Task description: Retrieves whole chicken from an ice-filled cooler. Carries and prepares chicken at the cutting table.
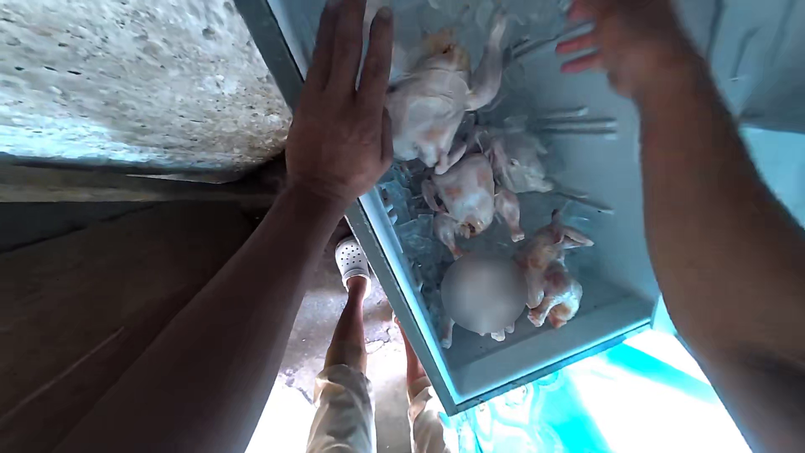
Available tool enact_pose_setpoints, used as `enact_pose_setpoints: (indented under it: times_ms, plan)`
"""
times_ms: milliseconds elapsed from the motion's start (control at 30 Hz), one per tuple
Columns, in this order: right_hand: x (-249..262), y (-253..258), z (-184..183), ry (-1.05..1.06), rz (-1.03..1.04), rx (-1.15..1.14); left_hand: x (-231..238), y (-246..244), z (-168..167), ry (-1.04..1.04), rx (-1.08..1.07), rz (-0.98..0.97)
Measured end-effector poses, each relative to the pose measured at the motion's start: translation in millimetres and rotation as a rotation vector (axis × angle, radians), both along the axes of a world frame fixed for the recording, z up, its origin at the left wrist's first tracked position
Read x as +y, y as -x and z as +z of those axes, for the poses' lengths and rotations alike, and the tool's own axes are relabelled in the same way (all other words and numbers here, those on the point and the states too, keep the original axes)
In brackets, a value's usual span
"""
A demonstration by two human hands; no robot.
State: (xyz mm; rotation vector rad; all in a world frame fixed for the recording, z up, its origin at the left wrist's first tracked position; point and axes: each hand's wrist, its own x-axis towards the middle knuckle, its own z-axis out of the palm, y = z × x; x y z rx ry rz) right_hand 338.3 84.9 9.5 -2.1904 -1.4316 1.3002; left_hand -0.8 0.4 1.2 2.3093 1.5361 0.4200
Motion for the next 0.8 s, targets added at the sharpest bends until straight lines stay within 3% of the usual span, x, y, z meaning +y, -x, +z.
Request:
enact_pose_setpoints:
  times_ms: [100,167,300,433,533,667,800]
  plan:
    - [-39.2,-28.1,-57.1,0.265,0.234,-0.239,1.2,-0.6,1.2,0.041,0.071,-0.022]
    - [-76.2,-46.4,-74.5,0.325,0.227,-0.296,2.0,0.0,0.0,0.068,0.098,-0.041]
    - [-140.2,-53.8,-67.4,0.26,0.028,-0.256,2.8,1.3,-3.7,0.061,0.119,-0.081]
    - [-173.4,-15.2,-41.9,0.077,-0.011,-0.21,3.3,2.0,-5.2,0.057,0.146,-0.111]
    - [-162.7,-2.2,-59.1,-0.017,-0.017,-0.06,5.0,1.1,-5.9,0.061,0.154,-0.121]
    - [-123.7,8.1,-102.9,0.268,-0.354,0.191,5.5,2.0,-6.5,0.056,0.164,-0.122]
    - [-114.9,19.5,-117.1,0.371,-0.328,0.145,4.9,2.9,-6.5,0.055,0.152,-0.129]
